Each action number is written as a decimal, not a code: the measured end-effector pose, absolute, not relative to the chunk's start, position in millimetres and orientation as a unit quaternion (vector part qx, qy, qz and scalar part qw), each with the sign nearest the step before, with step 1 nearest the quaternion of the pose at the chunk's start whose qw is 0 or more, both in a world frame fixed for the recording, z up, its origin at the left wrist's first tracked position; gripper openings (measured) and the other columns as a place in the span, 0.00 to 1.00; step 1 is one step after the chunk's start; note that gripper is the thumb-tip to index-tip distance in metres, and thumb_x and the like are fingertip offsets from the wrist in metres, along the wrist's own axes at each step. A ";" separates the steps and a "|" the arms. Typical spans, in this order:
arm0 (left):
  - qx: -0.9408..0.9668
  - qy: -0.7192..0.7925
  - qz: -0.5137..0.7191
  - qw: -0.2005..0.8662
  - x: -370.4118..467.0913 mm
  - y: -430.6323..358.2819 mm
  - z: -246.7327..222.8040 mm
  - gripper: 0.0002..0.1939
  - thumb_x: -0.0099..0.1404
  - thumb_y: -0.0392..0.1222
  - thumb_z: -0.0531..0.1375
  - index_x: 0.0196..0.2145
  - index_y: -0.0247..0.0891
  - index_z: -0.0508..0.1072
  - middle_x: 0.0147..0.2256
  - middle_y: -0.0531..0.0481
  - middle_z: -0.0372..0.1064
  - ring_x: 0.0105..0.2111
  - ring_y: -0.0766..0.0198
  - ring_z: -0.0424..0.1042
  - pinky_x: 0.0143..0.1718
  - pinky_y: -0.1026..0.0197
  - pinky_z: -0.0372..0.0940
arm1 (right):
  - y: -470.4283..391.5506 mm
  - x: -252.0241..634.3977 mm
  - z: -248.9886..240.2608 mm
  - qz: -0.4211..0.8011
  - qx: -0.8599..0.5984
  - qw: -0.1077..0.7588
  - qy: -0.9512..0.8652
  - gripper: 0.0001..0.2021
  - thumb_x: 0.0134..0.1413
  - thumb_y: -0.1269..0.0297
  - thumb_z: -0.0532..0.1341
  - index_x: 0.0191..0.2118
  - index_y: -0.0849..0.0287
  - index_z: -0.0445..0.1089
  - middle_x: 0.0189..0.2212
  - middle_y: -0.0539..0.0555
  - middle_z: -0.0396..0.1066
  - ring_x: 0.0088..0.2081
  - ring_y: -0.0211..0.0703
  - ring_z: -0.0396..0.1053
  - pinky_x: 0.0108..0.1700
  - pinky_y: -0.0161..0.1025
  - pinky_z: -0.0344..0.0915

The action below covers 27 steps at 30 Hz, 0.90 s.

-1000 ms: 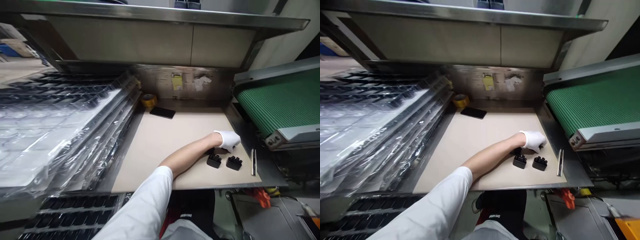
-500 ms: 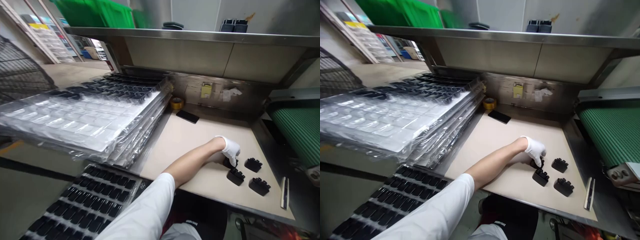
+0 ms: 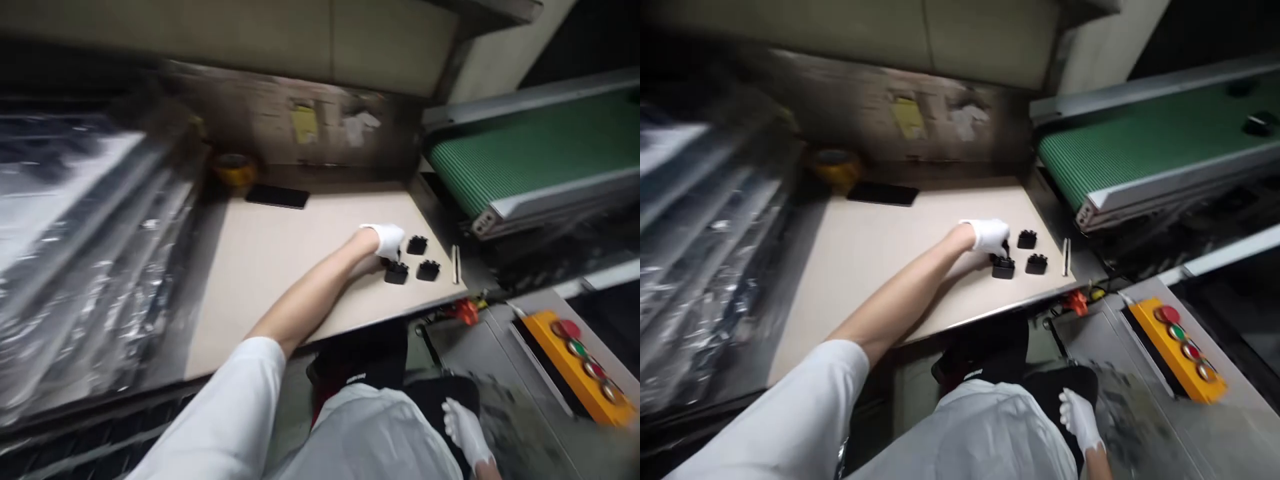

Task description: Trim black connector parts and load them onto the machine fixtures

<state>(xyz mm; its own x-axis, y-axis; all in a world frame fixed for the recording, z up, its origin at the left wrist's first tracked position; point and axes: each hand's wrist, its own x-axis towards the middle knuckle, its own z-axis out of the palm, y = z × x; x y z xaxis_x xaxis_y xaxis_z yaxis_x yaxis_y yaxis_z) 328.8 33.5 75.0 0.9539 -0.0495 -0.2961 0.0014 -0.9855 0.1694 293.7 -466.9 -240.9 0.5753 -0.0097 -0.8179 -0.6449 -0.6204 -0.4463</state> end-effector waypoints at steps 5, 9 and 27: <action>0.986 -0.018 -0.157 0.056 330.0 33.6 74.0 0.22 0.66 0.48 0.63 0.48 0.27 0.81 0.39 0.38 0.78 0.32 0.58 0.73 0.33 0.61 0.65 | -490.7 275.8 -251.4 0.339 -0.774 0.458 0.275 0.14 0.62 0.54 0.60 0.33 0.60 0.67 0.15 0.47 0.64 0.13 0.33 0.62 0.15 0.28 0.51; 0.985 -0.011 -0.163 0.059 334.7 37.4 70.7 0.21 0.63 0.50 0.65 0.46 0.30 0.81 0.36 0.40 0.77 0.32 0.56 0.74 0.32 0.59 0.65 | -505.9 262.3 -246.6 0.312 -0.771 0.483 0.273 0.14 0.59 0.53 0.61 0.34 0.61 0.68 0.15 0.48 0.67 0.13 0.35 0.64 0.14 0.28 0.50; 0.970 0.034 -0.042 0.239 347.8 47.2 36.3 0.38 0.66 0.70 0.51 0.56 0.35 0.73 0.54 0.36 0.76 0.51 0.46 0.77 0.51 0.54 0.70 | -476.4 288.4 -283.7 0.366 -0.742 0.500 0.257 0.17 0.53 0.46 0.59 0.30 0.56 0.64 0.17 0.53 0.70 0.12 0.41 0.66 0.11 0.30 0.47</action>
